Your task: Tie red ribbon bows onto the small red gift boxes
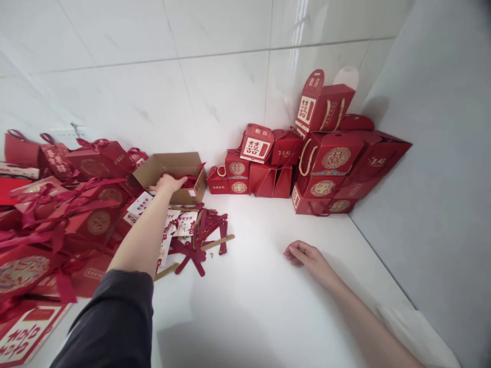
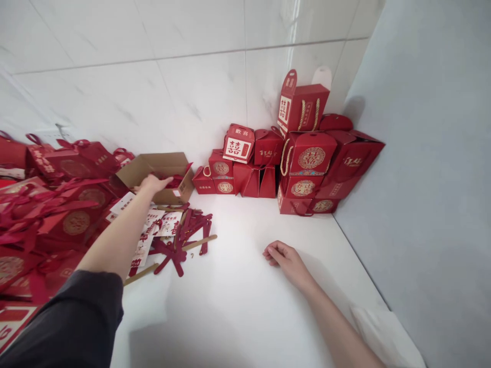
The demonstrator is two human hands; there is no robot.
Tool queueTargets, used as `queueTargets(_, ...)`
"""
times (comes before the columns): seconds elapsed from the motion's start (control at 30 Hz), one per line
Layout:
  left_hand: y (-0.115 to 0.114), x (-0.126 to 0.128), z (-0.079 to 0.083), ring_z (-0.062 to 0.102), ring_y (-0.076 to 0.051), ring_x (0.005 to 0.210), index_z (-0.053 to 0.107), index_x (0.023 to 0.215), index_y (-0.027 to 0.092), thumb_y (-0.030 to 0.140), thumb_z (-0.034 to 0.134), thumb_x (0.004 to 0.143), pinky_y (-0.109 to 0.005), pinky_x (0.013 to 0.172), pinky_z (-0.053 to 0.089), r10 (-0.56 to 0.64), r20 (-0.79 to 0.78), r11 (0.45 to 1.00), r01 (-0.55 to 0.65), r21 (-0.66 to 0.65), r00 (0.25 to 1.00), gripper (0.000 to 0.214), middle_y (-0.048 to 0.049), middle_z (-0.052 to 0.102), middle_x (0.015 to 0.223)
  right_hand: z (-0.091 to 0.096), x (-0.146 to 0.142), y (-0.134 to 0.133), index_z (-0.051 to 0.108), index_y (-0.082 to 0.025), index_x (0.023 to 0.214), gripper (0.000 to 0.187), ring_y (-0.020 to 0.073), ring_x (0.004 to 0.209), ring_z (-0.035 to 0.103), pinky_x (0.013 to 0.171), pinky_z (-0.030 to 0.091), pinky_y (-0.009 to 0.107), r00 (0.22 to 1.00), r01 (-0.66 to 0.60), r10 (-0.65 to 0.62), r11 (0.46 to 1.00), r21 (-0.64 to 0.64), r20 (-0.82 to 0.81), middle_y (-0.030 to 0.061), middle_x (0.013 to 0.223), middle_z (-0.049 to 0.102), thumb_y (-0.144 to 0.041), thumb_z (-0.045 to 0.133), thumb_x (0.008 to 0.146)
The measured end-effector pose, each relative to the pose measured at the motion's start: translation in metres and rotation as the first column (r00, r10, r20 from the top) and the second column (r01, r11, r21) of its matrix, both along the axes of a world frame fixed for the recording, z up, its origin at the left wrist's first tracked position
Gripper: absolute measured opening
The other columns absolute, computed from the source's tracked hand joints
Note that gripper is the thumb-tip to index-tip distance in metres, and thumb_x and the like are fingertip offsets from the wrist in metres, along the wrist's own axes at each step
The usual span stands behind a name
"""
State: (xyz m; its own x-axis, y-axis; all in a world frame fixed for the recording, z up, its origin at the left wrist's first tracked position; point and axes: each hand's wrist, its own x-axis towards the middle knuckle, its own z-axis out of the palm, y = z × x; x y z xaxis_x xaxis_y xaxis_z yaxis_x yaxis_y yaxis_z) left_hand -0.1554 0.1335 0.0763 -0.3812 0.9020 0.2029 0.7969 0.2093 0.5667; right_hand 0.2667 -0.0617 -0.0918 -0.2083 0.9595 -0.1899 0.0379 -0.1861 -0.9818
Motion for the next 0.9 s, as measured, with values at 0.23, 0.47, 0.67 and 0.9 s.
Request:
queueTargets(0.23, 0.009, 0.007, 0.006, 0.063, -0.026, 0.095, 0.067, 0.080, 0.013, 0.032, 0.070, 0.070, -0.039, 0.087, 0.047, 0.078, 0.005, 0.986, -0.078, 0.148, 0.997, 0.022, -0.0139, 0.071, 0.093, 0.002, 0.000, 0.002, 0.058, -0.017, 0.084, 0.034, 0.0170, 0.083, 0.059, 0.072, 0.047, 0.028, 1.000, -0.001, 0.001, 1.000, -0.002, 0.005, 0.0058, 0.089, 0.064, -0.051, 0.056, 0.085)
queueTargets(0.47, -0.039, 0.061, 0.054, 0.066, -0.012, 0.071, 0.065, 0.089, 0.013, 0.023, 0.077, 0.062, -0.024, 0.071, 0.054, -0.584, 0.518, 0.803, 0.348, 0.484, 0.625, 0.031, -0.0041, 0.071, 0.081, 0.012, -0.004, 0.006, 0.058, -0.017, 0.084, 0.035, 0.0176, 0.082, 0.060, 0.071, 0.047, 0.030, 1.000, 0.002, -0.001, 1.000, -0.030, 0.024, 0.0067, 0.091, 0.065, -0.052, 0.056, 0.084)
queueTargets(0.67, -0.111, 0.136, 0.054, 0.069, -0.017, 0.064, 0.072, 0.086, 0.015, 0.027, 0.082, 0.058, -0.027, 0.063, 0.057, -0.645, 0.561, 0.749, 0.574, 0.330, 0.519, 0.031, -0.0053, 0.073, 0.074, 0.084, -0.030, 0.007, 0.068, -0.018, 0.096, 0.032, 0.0202, 0.098, 0.060, 0.088, 0.045, 0.035, 0.990, -0.126, 0.136, 0.968, 0.216, -0.032, 0.0085, 0.103, 0.067, -0.046, 0.053, 0.089)
queueTargets(0.9, -0.150, 0.198, 0.002, 0.069, -0.023, 0.091, 0.070, 0.097, 0.015, 0.026, 0.078, 0.066, -0.035, 0.083, 0.056, -0.628, 0.718, 0.585, 0.791, 0.181, 0.300, 0.034, -0.0091, 0.074, 0.094, 0.140, -0.068, 0.011, 0.051, -0.028, 0.132, 0.045, 0.0230, 0.122, 0.052, 0.102, 0.042, 0.042, 0.879, -0.129, 0.249, 0.945, 0.301, -0.406, 0.0054, 0.131, 0.058, -0.037, 0.057, 0.088)
